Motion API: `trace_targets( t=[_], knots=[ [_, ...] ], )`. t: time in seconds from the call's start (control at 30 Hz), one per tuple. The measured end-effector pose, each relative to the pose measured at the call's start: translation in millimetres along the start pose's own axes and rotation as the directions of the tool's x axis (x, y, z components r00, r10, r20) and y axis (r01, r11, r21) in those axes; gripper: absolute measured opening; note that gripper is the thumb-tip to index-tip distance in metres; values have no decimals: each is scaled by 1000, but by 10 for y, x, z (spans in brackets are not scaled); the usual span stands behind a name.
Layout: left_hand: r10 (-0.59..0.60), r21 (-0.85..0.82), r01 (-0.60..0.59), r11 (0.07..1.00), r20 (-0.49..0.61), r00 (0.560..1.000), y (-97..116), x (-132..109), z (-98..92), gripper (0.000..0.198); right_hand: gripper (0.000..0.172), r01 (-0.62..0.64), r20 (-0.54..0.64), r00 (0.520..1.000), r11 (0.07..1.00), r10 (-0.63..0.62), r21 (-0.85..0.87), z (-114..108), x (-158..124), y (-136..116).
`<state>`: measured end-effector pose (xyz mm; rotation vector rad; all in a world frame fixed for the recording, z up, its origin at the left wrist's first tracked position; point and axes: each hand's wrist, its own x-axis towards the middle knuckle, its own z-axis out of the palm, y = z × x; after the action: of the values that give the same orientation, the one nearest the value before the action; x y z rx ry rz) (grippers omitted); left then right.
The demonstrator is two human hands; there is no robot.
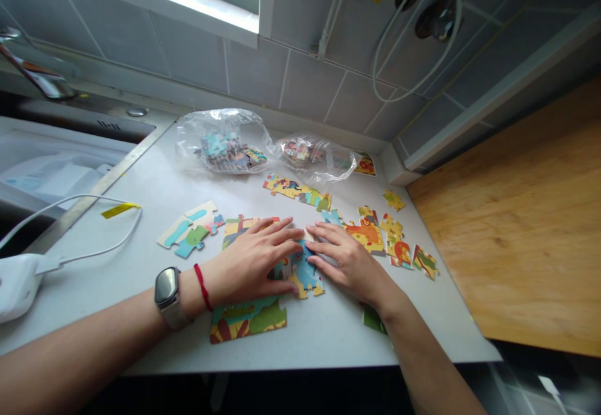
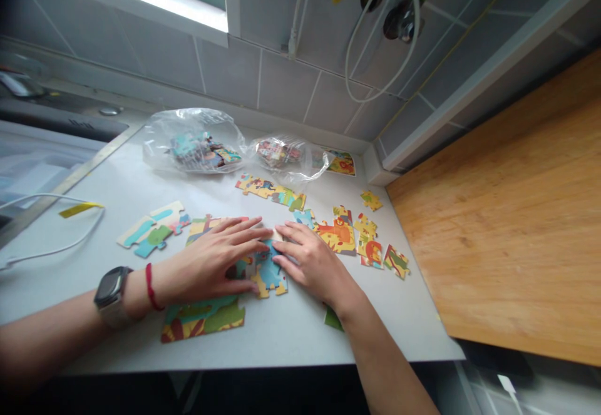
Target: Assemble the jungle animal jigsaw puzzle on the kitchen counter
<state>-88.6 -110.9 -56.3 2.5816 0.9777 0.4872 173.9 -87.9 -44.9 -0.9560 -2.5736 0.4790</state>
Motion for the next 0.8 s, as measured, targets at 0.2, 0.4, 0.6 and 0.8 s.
trace_targets(
  t=[0.2,0.4,0.6,0.8],
  knots=[
    [17,17,-17,1000,-34,999,-51,-8,17,49,25,-58,-6,998,998,58,-13,-17,4,2],
    [50,5,-50,999,-60,997,-73,-12,-8,43,25,-84,-13,996,996,84,-4,2,-7,35],
    [121,-15,-122,992,-35,992,-66,9,-38,35,27,-99,-8,995,995,99,-17,0,-9,44],
    [118,17,-118,993,-38,992,-59,5,-41,33,26,-112,-26,993,994,111,-9,0,-6,44]
  ],
)
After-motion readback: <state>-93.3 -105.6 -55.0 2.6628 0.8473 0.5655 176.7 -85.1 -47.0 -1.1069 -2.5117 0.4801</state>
